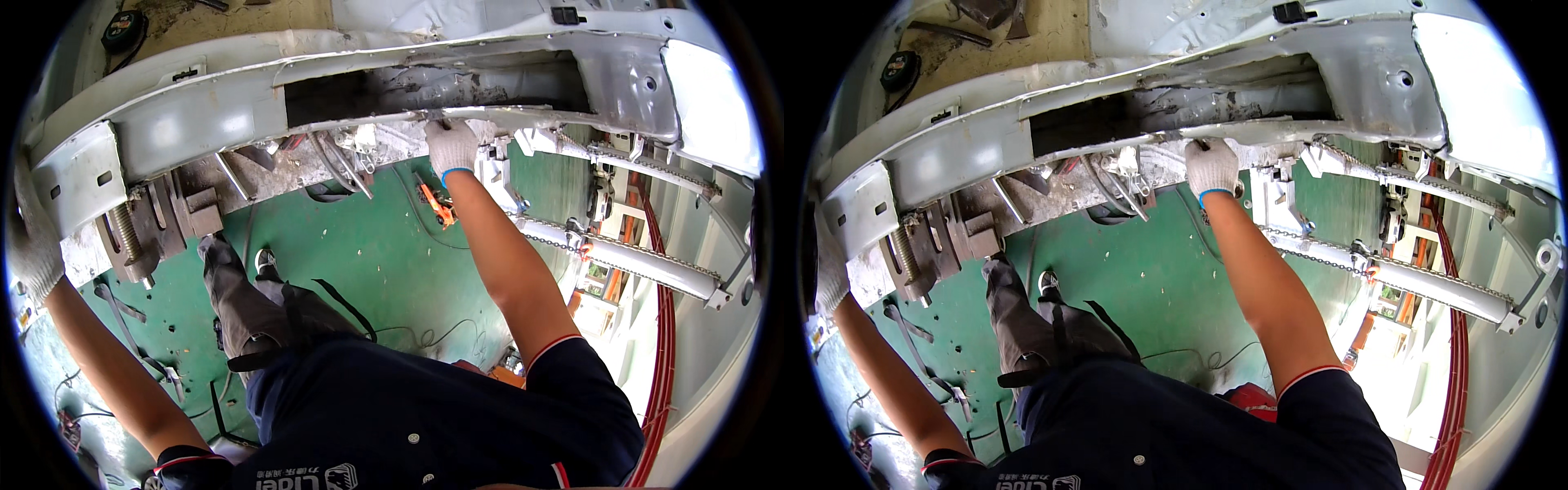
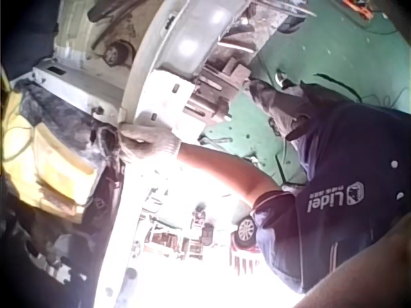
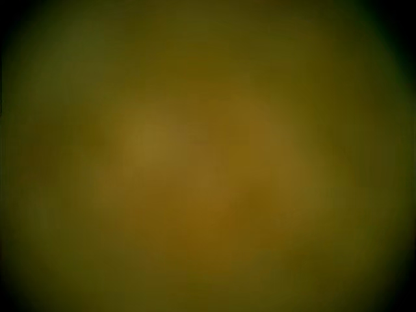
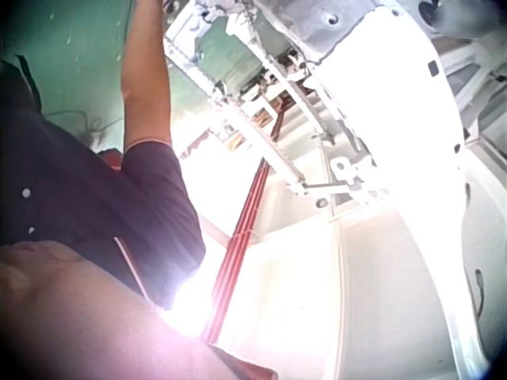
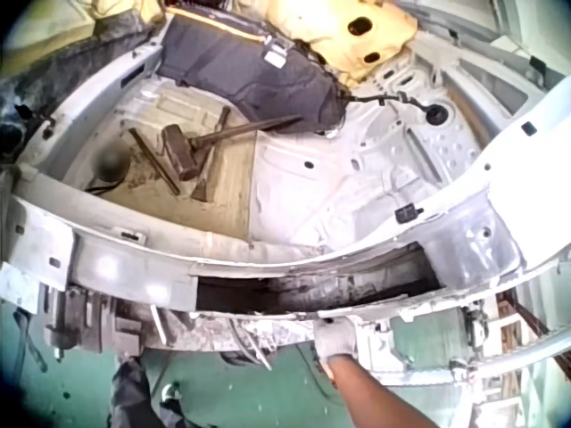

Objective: The person sits inside a vehicle's footwell and uses a hammer and metal dolly to shape and align a white metal panel along the car's frame. They repeatedly strike the panel to adjust its curvature and fit.

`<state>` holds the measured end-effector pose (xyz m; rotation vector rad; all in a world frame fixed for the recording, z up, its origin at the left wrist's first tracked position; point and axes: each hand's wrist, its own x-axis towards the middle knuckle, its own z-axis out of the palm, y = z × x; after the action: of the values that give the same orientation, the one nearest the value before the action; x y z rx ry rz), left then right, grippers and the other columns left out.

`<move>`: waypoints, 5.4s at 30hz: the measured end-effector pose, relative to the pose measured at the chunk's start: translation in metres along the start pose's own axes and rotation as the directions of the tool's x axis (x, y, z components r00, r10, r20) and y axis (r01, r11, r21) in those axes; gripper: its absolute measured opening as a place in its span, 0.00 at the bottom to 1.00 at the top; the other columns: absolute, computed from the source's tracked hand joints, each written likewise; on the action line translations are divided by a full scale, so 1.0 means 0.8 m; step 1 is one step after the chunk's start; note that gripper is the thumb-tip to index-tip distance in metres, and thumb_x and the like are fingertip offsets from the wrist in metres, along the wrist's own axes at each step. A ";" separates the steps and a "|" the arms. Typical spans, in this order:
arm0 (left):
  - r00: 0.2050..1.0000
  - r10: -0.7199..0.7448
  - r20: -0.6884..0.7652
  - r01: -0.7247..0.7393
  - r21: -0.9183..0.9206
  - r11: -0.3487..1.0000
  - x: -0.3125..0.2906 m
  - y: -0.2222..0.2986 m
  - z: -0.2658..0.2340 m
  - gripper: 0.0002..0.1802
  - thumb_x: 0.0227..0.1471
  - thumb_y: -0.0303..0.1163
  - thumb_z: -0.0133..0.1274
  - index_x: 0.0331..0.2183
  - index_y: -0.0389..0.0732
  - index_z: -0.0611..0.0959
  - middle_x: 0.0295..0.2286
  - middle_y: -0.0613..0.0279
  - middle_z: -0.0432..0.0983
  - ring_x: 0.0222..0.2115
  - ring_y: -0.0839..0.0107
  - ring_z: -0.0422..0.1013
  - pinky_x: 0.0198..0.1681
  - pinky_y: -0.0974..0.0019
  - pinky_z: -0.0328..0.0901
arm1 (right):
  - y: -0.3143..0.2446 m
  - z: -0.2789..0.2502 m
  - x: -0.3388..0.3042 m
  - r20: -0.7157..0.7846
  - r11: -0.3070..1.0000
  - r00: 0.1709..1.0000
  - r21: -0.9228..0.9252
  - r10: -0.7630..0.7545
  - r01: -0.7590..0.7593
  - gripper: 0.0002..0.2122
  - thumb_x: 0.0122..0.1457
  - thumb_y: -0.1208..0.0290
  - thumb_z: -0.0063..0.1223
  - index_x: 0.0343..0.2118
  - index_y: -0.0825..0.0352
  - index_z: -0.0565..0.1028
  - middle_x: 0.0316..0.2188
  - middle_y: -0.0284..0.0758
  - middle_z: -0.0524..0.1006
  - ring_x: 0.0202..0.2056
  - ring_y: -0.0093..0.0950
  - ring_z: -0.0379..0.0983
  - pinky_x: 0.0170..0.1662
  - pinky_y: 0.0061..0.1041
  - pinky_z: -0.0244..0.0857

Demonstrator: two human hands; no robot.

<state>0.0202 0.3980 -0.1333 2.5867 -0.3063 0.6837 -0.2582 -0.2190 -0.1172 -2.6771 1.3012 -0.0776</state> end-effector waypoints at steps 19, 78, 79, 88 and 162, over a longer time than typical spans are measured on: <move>0.999 0.050 -0.015 -0.051 -0.098 0.994 -0.003 0.010 -0.013 0.19 0.70 0.41 0.51 0.52 0.42 0.87 0.45 0.56 0.86 0.42 0.63 0.84 0.48 0.58 0.78 | -0.009 -0.004 -0.008 -0.064 0.980 0.995 -0.181 0.078 -0.088 0.17 0.56 0.55 0.59 0.32 0.67 0.84 0.33 0.51 0.83 0.40 0.54 0.80 0.45 0.48 0.74; 0.493 0.774 0.398 0.622 -0.783 0.006 0.039 0.633 0.018 0.38 0.67 0.57 0.50 0.63 0.35 0.70 0.60 0.57 0.70 0.59 0.62 0.66 0.67 0.57 0.58 | 0.397 0.241 -0.816 0.837 0.468 0.298 0.057 0.460 -0.882 0.04 0.62 0.72 0.53 0.30 0.60 0.78 0.23 0.33 0.77 0.24 0.28 0.74 0.26 0.33 0.69; 0.475 0.777 0.414 0.662 -0.749 -0.006 0.039 0.637 0.017 0.40 0.66 0.58 0.51 0.64 0.35 0.70 0.61 0.58 0.69 0.60 0.62 0.66 0.67 0.56 0.58 | 0.370 0.243 -0.785 0.823 -0.341 0.176 0.405 0.541 -0.848 0.04 0.63 0.72 0.51 0.31 0.61 0.77 0.24 0.33 0.76 0.23 0.28 0.73 0.25 0.32 0.68; 0.257 0.885 0.389 0.867 -0.497 -0.033 0.050 0.628 0.064 0.51 0.61 0.70 0.47 0.68 0.40 0.63 0.65 0.56 0.62 0.65 0.57 0.59 0.71 0.55 0.50 | 0.119 0.184 -0.620 0.565 -0.041 0.444 0.648 0.696 -0.760 0.13 0.61 0.69 0.53 0.44 0.71 0.81 0.26 0.37 0.81 0.24 0.27 0.77 0.27 0.30 0.72; 0.458 0.737 0.497 0.610 -0.779 0.147 0.039 0.624 0.089 0.45 0.69 0.65 0.38 0.65 0.33 0.70 0.61 0.53 0.69 0.60 0.64 0.65 0.66 0.63 0.57 | 0.222 0.242 -0.734 0.314 0.493 0.946 0.811 0.086 -0.314 0.07 0.65 0.75 0.47 0.29 0.62 0.65 0.21 0.32 0.62 0.22 0.27 0.58 0.24 0.32 0.52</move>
<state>-0.0821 -0.0762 0.0080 1.1189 -0.8848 -0.9209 -0.7368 0.1582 -0.3235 -1.5988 1.0722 -0.2863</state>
